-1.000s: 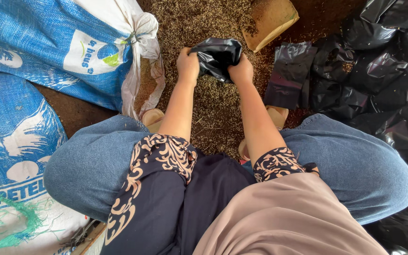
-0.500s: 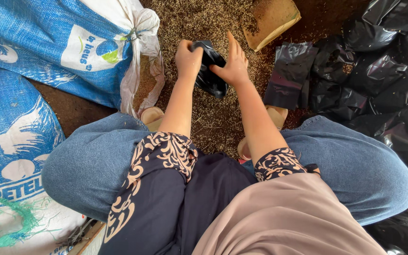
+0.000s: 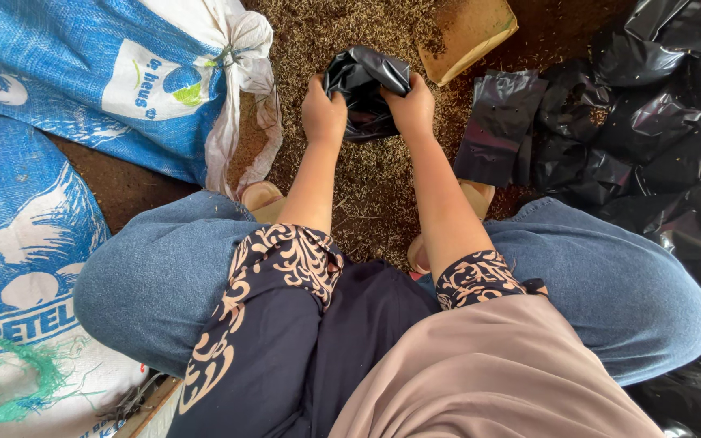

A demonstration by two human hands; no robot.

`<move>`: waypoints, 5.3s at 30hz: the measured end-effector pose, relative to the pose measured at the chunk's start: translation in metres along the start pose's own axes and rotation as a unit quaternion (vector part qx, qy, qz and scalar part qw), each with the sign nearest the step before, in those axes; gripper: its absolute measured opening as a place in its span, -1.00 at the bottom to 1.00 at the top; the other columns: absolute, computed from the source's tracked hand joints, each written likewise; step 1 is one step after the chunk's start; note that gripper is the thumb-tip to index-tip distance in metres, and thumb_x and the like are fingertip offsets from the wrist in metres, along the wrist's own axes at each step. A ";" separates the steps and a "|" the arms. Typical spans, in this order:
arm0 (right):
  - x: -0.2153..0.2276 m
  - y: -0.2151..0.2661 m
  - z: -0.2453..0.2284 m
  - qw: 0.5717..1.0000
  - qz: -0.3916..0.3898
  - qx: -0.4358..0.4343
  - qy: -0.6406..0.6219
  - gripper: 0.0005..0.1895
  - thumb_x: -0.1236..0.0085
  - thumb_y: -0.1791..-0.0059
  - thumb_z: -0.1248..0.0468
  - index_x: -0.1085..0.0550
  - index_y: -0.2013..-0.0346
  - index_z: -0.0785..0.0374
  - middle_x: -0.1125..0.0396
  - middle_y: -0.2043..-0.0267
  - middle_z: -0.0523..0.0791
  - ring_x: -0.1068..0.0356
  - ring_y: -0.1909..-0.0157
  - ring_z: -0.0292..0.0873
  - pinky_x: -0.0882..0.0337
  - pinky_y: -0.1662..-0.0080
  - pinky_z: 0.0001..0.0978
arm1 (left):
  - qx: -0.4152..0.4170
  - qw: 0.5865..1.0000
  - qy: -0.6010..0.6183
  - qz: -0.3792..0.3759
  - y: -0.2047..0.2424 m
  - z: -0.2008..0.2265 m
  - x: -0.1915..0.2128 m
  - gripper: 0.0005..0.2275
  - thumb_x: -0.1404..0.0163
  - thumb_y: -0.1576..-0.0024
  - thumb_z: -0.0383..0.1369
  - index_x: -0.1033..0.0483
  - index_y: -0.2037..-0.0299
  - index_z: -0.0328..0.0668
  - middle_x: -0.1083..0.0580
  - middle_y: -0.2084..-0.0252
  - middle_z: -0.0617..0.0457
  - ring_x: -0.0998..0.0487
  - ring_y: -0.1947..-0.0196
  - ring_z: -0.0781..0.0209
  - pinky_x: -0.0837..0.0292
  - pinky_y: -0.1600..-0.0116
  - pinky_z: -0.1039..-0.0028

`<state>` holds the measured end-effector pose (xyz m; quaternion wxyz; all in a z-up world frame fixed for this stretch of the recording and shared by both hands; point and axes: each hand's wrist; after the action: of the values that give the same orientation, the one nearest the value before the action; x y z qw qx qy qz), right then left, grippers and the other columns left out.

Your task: The person scoops grains from a large pile on the floor using a scoop and pours them into small black plastic bags. The person then folds the top of each bag to close it and places it aside.

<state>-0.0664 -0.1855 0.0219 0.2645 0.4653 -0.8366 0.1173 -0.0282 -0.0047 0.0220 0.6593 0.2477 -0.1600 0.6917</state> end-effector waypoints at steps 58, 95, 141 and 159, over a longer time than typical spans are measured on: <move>0.102 -0.189 0.122 0.942 0.050 -0.039 0.329 -0.03 0.08 0.05 0.61 0.10 -0.57 -0.04 -0.01 -0.54 0.10 -0.21 -0.29 0.34 -0.37 -0.23 0.04 | 0.091 0.959 -0.266 -0.046 -0.056 -0.124 -0.096 -0.23 0.33 -0.34 0.15 0.14 -0.50 -0.42 0.13 -0.54 -0.41 0.21 -0.55 -0.41 0.30 -0.53 -0.14; 0.016 -0.157 0.137 0.968 -0.109 -0.157 0.163 -0.41 0.16 -0.15 -0.05 -0.22 -0.43 0.09 -0.35 -0.24 0.12 -0.33 -0.25 0.19 -0.28 -0.25 -0.04 | -0.222 0.971 -0.054 0.071 -0.079 0.015 -0.118 -0.61 0.08 -0.24 -0.50 -0.25 -0.26 0.08 -0.42 -0.30 0.02 -0.40 -0.38 0.08 -0.22 -0.42 0.25; -0.040 -0.017 -0.096 0.939 -0.158 -0.126 0.280 0.18 -0.21 0.12 -0.42 0.20 -0.45 0.05 0.12 -0.34 0.21 -0.13 -0.29 0.26 -0.47 -0.04 0.02 | 0.039 0.977 -0.208 -0.005 -0.051 -0.045 -0.016 -0.54 0.22 -0.34 -0.14 -0.14 -0.43 -0.01 -0.33 0.03 -0.18 -0.53 0.20 -0.13 -0.54 0.25 0.12; 0.014 -0.121 -0.007 0.888 0.158 0.140 0.408 0.15 -0.49 0.15 -0.34 -0.02 -0.35 0.19 -0.02 -0.29 0.24 -0.20 -0.21 0.30 -0.36 -0.06 0.27 | -0.037 0.979 -0.197 0.041 -0.064 -0.068 0.021 -0.41 -0.04 -0.09 -0.54 -0.27 -0.38 0.02 -0.35 -0.04 -0.13 -0.49 0.03 -0.07 -0.50 0.00 0.17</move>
<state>0.0316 -0.2582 0.0294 0.4928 0.2703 -0.6922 0.4527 0.0266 0.0548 -0.0292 0.5950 0.3474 -0.3219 0.6494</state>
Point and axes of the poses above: each hand's wrist, its own y-axis away from the middle knuckle, its own x-axis out of the back of the hand, z = x × y
